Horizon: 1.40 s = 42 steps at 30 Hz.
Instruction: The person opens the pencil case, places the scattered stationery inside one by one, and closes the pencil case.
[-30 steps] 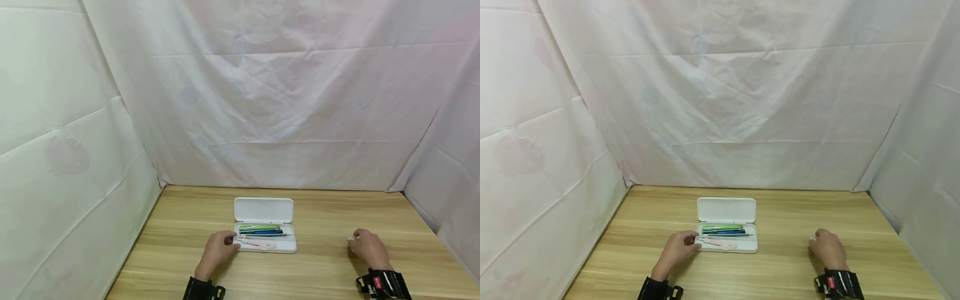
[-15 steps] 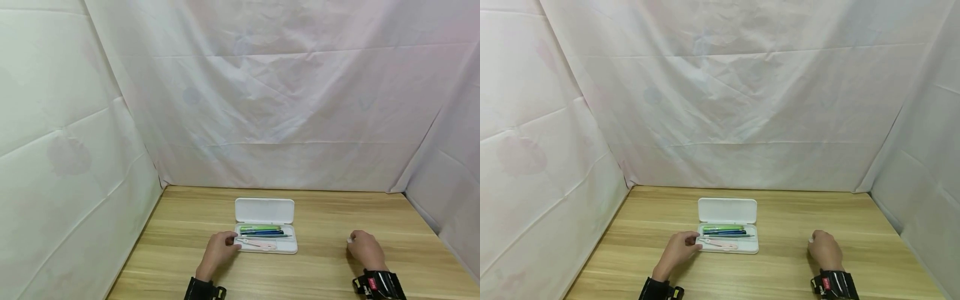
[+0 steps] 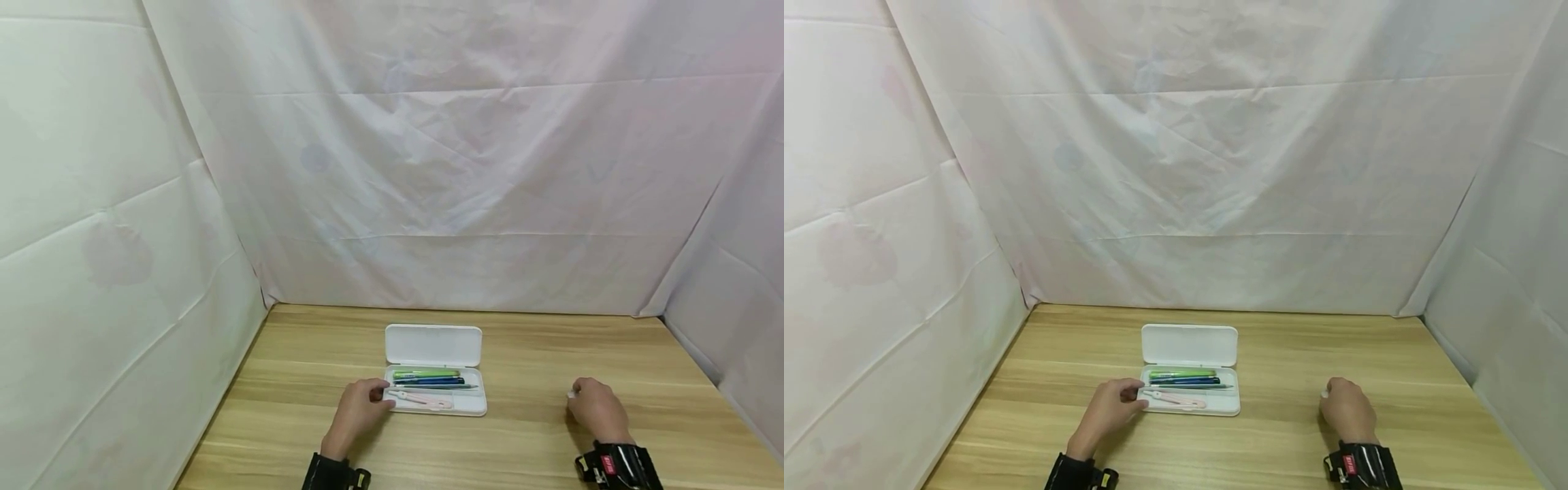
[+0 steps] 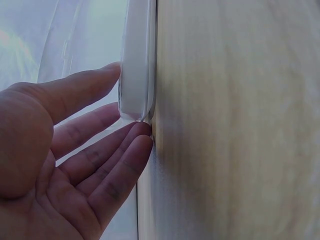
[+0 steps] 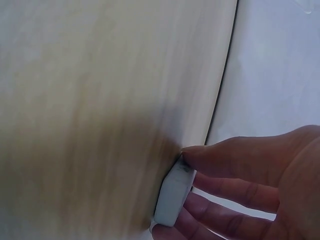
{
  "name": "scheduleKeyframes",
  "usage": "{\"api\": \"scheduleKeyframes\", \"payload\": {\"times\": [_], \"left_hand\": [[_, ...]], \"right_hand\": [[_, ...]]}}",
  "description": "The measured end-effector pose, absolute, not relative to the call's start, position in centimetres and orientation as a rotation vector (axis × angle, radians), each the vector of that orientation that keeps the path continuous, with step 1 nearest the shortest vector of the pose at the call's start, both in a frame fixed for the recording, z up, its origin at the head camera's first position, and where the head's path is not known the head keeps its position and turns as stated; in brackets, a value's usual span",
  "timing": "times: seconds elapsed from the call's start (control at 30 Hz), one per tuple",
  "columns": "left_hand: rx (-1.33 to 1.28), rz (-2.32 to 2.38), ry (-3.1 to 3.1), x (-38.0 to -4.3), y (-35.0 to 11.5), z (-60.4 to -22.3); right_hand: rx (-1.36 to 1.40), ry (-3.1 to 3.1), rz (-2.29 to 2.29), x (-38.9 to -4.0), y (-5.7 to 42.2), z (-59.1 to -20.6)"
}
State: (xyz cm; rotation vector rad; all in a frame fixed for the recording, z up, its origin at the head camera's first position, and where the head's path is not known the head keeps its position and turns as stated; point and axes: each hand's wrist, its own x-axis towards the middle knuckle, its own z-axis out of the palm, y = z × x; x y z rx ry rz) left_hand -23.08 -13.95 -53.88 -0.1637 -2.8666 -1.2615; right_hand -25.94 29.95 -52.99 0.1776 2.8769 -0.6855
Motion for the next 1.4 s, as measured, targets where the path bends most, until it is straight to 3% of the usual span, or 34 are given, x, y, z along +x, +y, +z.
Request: {"api": "scheduleKeyframes", "payload": {"times": [1.4], "left_hand": [[-0.205,-1.284,-2.843,-23.0,-14.0,-54.0]], "right_hand": [[-0.073,2.951,-0.839,-26.6,21.4,-52.0]]}}
